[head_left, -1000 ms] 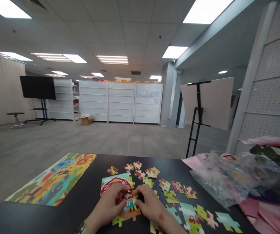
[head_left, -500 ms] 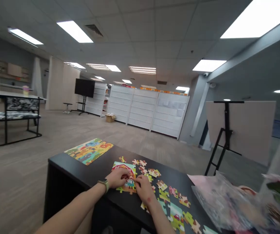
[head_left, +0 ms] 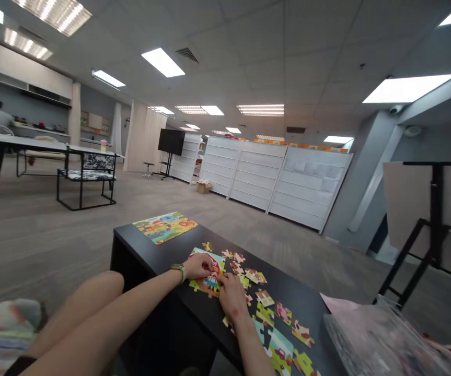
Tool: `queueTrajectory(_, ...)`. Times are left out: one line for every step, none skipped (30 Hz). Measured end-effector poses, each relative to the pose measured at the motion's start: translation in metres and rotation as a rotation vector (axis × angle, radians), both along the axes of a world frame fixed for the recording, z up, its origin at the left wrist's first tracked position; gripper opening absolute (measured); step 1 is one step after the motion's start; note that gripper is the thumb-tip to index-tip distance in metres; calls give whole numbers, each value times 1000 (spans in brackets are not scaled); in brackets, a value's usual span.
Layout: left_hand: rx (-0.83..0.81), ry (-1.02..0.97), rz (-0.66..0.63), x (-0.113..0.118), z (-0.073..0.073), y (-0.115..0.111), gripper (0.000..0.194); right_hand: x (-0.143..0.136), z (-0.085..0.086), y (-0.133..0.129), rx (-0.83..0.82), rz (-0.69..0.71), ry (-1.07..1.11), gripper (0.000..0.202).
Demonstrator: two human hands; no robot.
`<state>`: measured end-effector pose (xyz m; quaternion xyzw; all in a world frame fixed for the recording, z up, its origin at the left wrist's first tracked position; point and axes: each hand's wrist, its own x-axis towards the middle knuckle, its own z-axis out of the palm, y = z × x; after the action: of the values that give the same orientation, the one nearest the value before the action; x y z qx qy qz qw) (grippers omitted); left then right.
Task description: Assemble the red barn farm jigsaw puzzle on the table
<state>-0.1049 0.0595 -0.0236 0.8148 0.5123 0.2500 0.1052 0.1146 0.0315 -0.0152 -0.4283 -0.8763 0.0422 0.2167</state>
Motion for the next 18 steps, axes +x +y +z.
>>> queueTrajectory(0,0,5,0,0,0,27,0,0,0,1,2,-4,19)
queueTrajectory(1,-2,10,0,0,0,27,-1,0,1,2,3,-8,19)
queueTrajectory(1,-6,14,0,0,0,27,-1,0,1,3,5,-13,19)
queueTrajectory(2,-12,15,0,0,-1,27,-1,0,2,4,6,-17,19)
queueTrajectory(3,-18,15,0,0,-1,27,-2,0,2,4,5,-21,19)
queueTrajectory(4,-24,12,0,0,-2,26,-2,0,3,3,2,-23,19)
queueTrajectory(5,-29,7,0,0,-3,26,-3,0,4,2,-4,-23,19)
queueTrajectory(5,-34,0,1,1,-4,25,-3,0,5,1,-13,-22,19)
queueTrajectory(6,-37,-8,2,2,-6,25,-3,0,6,-2,-27,-20,19)
queueTrajectory(8,-39,-16,2,3,-8,24,-2,0,7,-4,-46,-16,19)
queueTrajectory(11,-39,-24,3,4,-11,23,0,0,9,-7,-69,-10,18)
queueTrajectory(15,-40,-33,4,5,-14,23,3,0,10,-11,-96,-2,17)
queueTrajectory(20,-40,-42,5,7,-18,22,7,0,11,-16,-126,7,16)
queueTrajectory(23,-40,-55,5,9,-22,22,12,0,12,-21,-160,19,15)
queueTrajectory(25,-40,-71,5,11,-27,20,18,0,13,-25,-193,35,11)
queueTrajectory(24,-40,-91,4,14,-31,18,25,0,14,-28,-224,55,8)
queueTrajectory(22,-39,-115,3,17,-34,15,32,2,16,-30,-250,78,9)
queueTrajectory(16,-37,-143,1,21,-37,11,41,4,19,-30,-272,106,15)
